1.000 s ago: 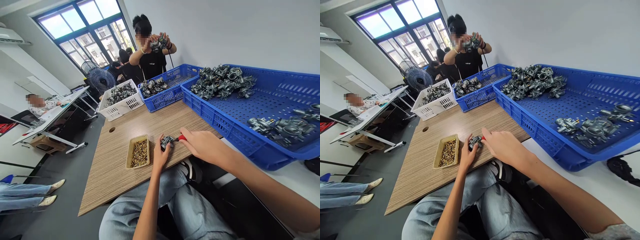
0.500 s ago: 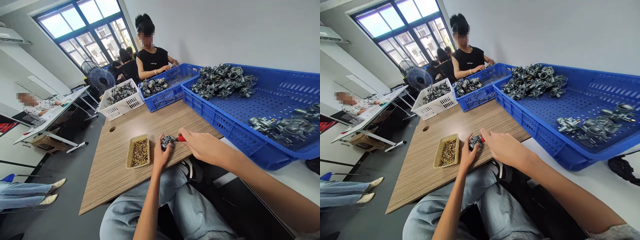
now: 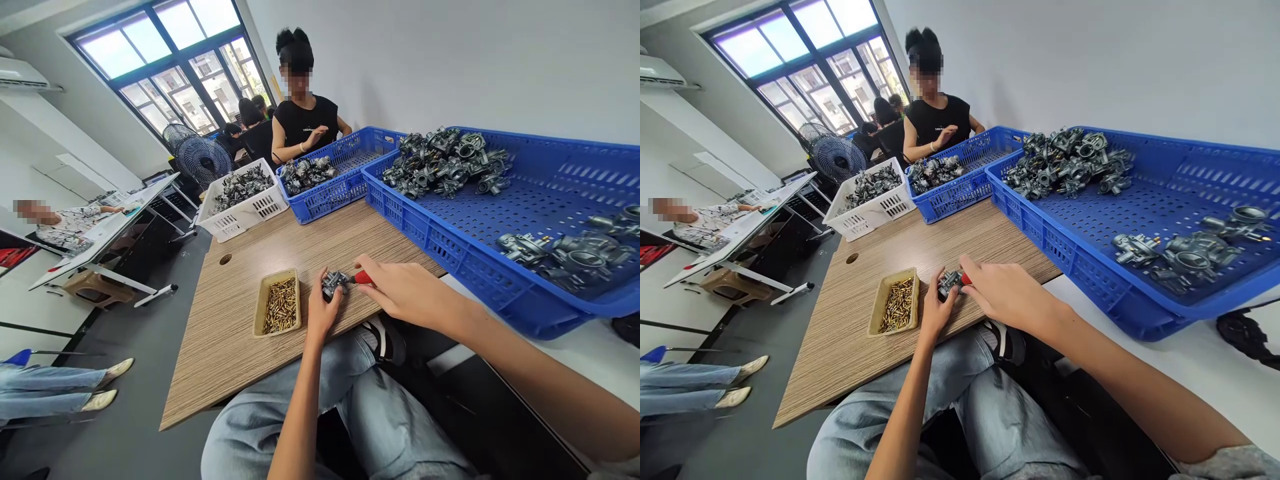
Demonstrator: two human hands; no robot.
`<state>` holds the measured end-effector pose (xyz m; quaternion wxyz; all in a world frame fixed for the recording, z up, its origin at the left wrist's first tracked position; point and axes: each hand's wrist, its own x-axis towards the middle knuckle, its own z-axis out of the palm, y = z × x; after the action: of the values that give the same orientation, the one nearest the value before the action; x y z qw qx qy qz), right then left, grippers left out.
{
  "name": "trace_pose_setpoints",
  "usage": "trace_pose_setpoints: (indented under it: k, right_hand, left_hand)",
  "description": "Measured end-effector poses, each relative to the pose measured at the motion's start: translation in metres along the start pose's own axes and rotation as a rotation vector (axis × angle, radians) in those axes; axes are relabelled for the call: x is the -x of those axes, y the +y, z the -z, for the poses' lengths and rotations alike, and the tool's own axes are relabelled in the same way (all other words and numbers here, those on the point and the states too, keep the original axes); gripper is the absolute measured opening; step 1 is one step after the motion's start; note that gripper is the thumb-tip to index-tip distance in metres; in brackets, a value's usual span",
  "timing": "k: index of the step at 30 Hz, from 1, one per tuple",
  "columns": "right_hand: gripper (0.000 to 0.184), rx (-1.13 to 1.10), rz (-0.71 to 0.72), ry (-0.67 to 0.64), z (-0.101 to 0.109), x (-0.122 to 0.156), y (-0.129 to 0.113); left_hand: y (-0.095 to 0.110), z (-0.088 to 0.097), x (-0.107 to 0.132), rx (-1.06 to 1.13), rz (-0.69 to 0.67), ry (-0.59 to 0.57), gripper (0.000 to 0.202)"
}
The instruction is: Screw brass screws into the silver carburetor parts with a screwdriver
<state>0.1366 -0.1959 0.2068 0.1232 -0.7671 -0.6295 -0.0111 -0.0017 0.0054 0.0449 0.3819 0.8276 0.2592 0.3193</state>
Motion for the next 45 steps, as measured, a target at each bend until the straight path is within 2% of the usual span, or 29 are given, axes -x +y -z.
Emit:
trace_pose_setpoints:
  k: [5, 9, 13, 21, 26, 30, 40, 45]
  right_hand:
    - [0.021, -0.056, 0.068, -0.018, 0.003, 0.003, 0.000]
    - [0.014, 0.058, -0.033, -0.027, 0.005, -0.001, -0.007]
    - [0.025, 0.130, -0.101, -0.024, 0.004, -0.004, -0.010]
    - [0.018, -0.020, 0.025, -0.016, 0.001, 0.002, -0.001]
    - [0.016, -0.002, -0.023, -0.065, 0.003, 0.000, -0.002]
    - [0.022, 0.062, -0.100, -0.070, 0.005, -0.004, -0.006]
    - [0.017, 0.008, -0.027, -0.061, 0.005, 0.002, 0.001]
    - [0.020, 0.024, -0.100, -0.090, 0.004, -0.001, 0.000]
  left_hand:
    - [0.001, 0.000, 0.000, 0.001, 0.000, -0.005, 0.064]
    - [0.001, 0.000, 0.000, 0.001, -0.001, 0.005, 0.064]
    - [0.000, 0.001, 0.000, -0.001, -0.015, 0.002, 0.063]
    - [0.001, 0.001, 0.001, 0.000, -0.001, 0.000, 0.064]
    - [0.001, 0.001, 0.000, -0.003, -0.006, 0.001, 0.065]
    - [0.001, 0.001, 0.000, 0.002, -0.002, -0.002, 0.065]
    - [0.003, 0.002, 0.001, -0.003, 0.001, 0.003, 0.065]
    - [0.003, 0.002, 0.001, 0.008, 0.021, 0.000, 0.065]
